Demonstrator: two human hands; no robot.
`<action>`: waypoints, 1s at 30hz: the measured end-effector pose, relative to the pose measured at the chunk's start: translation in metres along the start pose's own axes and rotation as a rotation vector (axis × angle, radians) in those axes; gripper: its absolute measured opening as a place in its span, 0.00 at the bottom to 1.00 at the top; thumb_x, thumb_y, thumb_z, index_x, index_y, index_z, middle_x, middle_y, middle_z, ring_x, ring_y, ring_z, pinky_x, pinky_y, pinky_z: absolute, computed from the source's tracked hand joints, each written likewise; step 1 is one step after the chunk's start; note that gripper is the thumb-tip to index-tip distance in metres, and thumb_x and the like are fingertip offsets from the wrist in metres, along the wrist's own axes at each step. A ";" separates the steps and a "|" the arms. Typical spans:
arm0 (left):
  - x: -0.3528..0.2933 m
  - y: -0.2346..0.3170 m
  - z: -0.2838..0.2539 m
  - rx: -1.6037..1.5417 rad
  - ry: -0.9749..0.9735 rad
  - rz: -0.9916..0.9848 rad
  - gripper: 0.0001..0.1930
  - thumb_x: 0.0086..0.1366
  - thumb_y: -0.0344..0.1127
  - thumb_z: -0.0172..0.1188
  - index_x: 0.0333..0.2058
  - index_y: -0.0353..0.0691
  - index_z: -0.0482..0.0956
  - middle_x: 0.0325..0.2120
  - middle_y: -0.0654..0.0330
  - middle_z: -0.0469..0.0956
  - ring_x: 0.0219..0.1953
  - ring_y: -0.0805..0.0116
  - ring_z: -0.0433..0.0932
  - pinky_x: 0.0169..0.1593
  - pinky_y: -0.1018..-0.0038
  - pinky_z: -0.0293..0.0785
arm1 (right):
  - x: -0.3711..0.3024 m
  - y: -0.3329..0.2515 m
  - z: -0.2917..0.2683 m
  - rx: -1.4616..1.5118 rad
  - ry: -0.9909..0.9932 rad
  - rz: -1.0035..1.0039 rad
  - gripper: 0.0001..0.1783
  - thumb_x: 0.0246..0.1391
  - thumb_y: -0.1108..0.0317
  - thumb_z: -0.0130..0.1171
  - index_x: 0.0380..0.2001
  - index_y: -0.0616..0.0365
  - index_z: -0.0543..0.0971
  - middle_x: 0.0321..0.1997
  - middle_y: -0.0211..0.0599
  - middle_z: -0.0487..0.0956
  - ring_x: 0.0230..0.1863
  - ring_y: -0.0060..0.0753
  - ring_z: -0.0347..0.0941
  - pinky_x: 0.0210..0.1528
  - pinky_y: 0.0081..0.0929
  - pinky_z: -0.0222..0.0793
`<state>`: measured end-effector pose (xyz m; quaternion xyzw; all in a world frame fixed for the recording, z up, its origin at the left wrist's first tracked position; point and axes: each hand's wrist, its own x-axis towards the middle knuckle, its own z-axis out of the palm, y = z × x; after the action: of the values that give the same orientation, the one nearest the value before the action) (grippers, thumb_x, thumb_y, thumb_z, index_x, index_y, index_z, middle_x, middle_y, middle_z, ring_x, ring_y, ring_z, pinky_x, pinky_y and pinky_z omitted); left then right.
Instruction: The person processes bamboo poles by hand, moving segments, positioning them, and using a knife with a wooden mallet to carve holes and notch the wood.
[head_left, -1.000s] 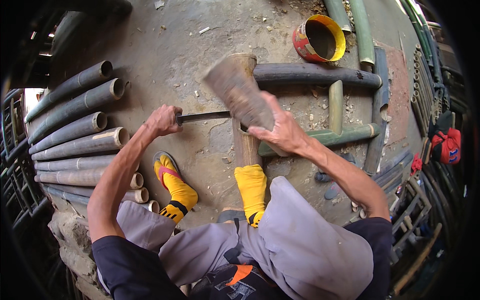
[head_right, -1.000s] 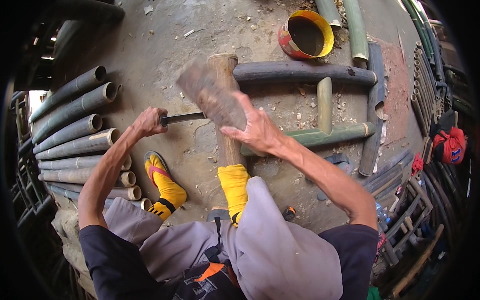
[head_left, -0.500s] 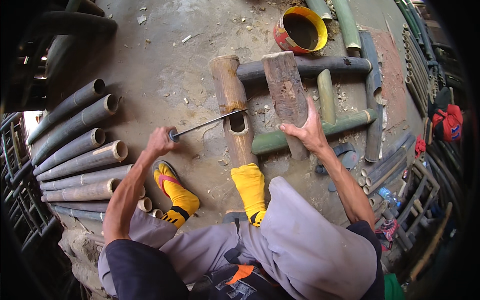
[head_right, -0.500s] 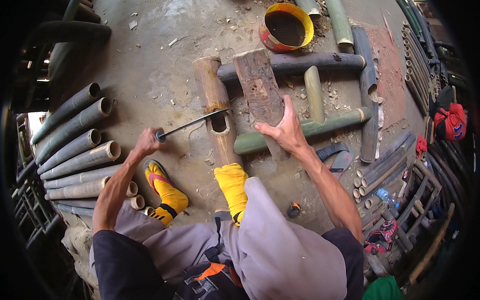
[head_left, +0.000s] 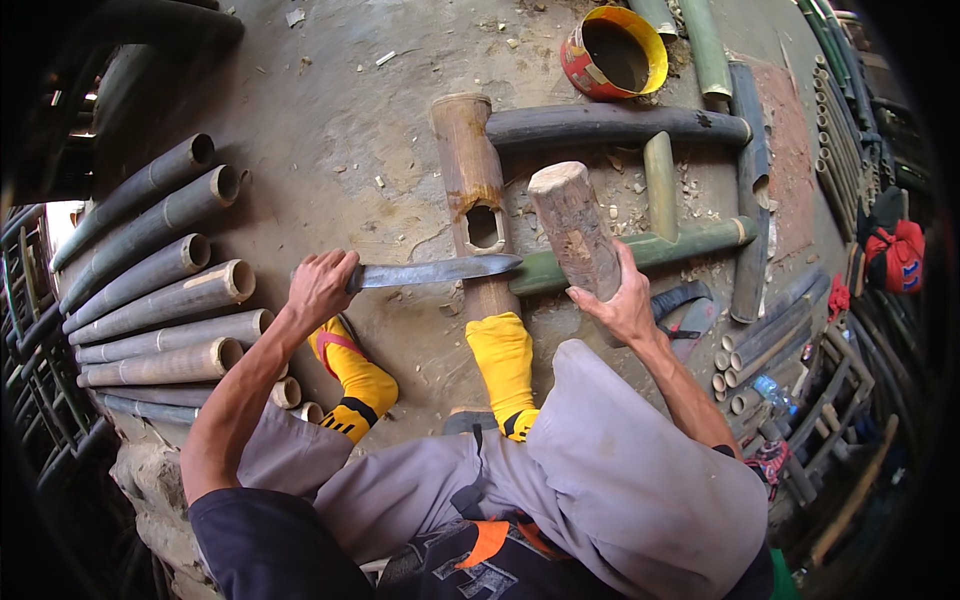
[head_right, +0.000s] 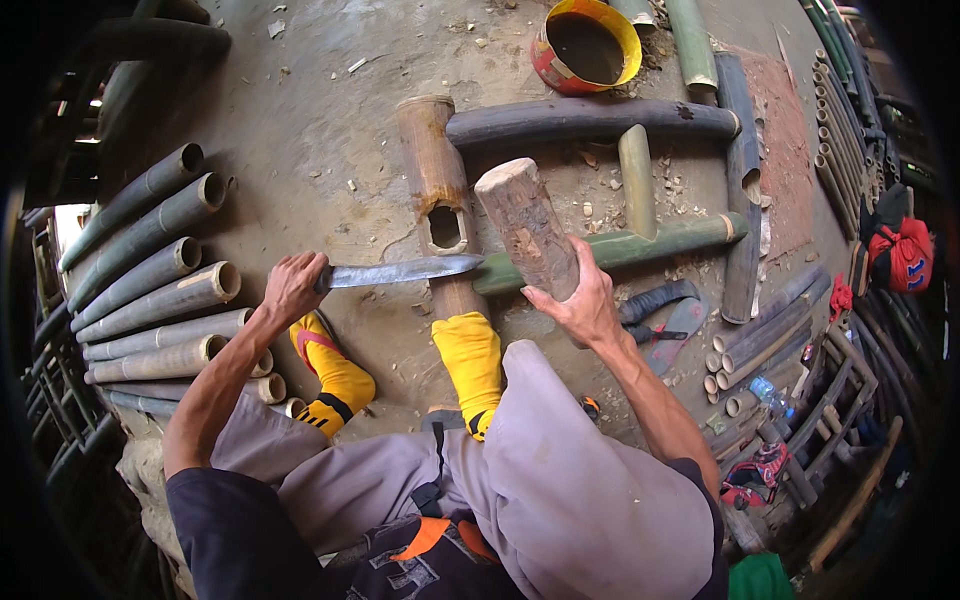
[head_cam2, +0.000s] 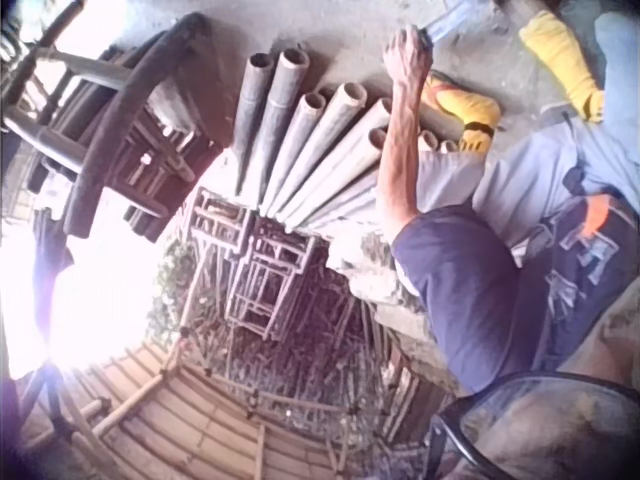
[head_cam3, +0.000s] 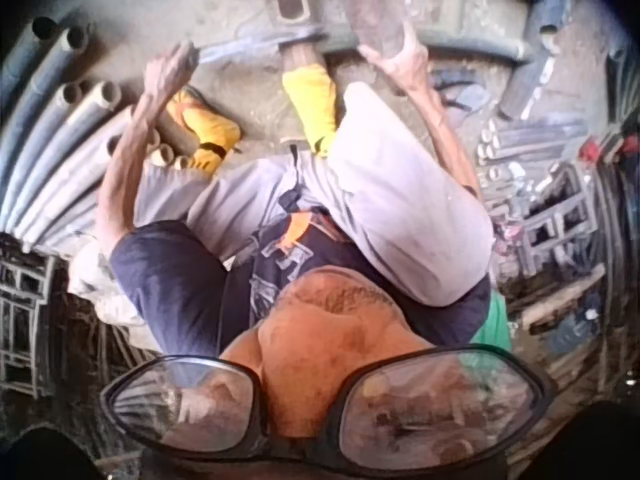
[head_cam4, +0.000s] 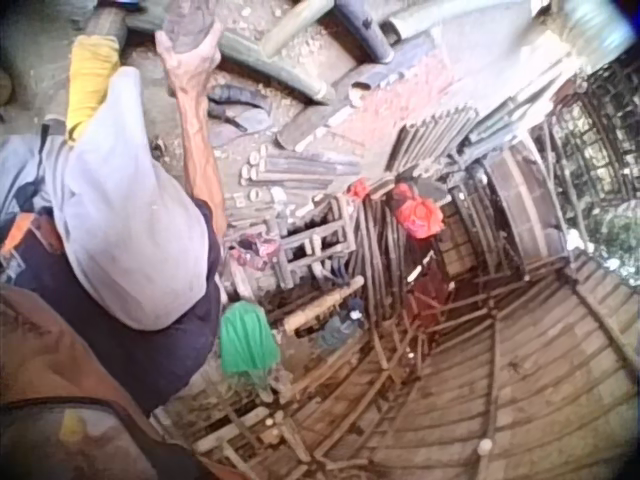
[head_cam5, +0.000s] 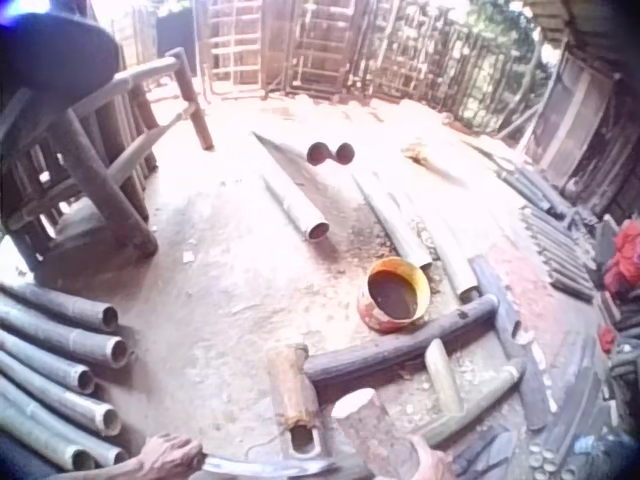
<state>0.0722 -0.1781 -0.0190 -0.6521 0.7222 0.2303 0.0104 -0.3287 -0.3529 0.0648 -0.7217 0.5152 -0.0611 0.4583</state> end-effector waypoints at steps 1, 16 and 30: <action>0.001 0.000 -0.002 -0.002 -0.001 0.004 0.14 0.49 0.31 0.61 0.34 0.43 0.67 0.26 0.58 0.72 0.32 0.57 0.76 0.36 0.63 0.72 | 0.000 -0.001 0.002 -0.027 -0.008 -0.068 0.47 0.38 0.55 0.73 0.57 0.68 0.62 0.49 0.54 0.76 0.48 0.44 0.76 0.53 0.36 0.70; 0.013 -0.008 -0.006 -0.101 -0.122 -0.022 0.12 0.50 0.31 0.60 0.32 0.42 0.66 0.26 0.56 0.73 0.30 0.50 0.76 0.33 0.58 0.73 | 0.019 -0.016 -0.003 -0.369 -0.469 -1.017 0.45 0.25 0.64 0.64 0.56 0.57 0.69 0.38 0.41 0.74 0.34 0.39 0.73 0.38 0.33 0.72; 0.031 -0.017 -0.013 -0.137 -0.237 -0.031 0.11 0.49 0.28 0.57 0.32 0.40 0.66 0.27 0.51 0.75 0.31 0.45 0.76 0.33 0.55 0.73 | 0.024 -0.019 0.019 -0.484 -0.590 -1.142 0.35 0.42 0.63 0.58 0.58 0.53 0.66 0.31 0.39 0.70 0.30 0.40 0.70 0.33 0.35 0.73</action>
<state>0.0873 -0.2124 -0.0226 -0.6307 0.6882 0.3544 0.0546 -0.2935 -0.3600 0.0587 -0.9487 -0.0931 0.0229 0.3013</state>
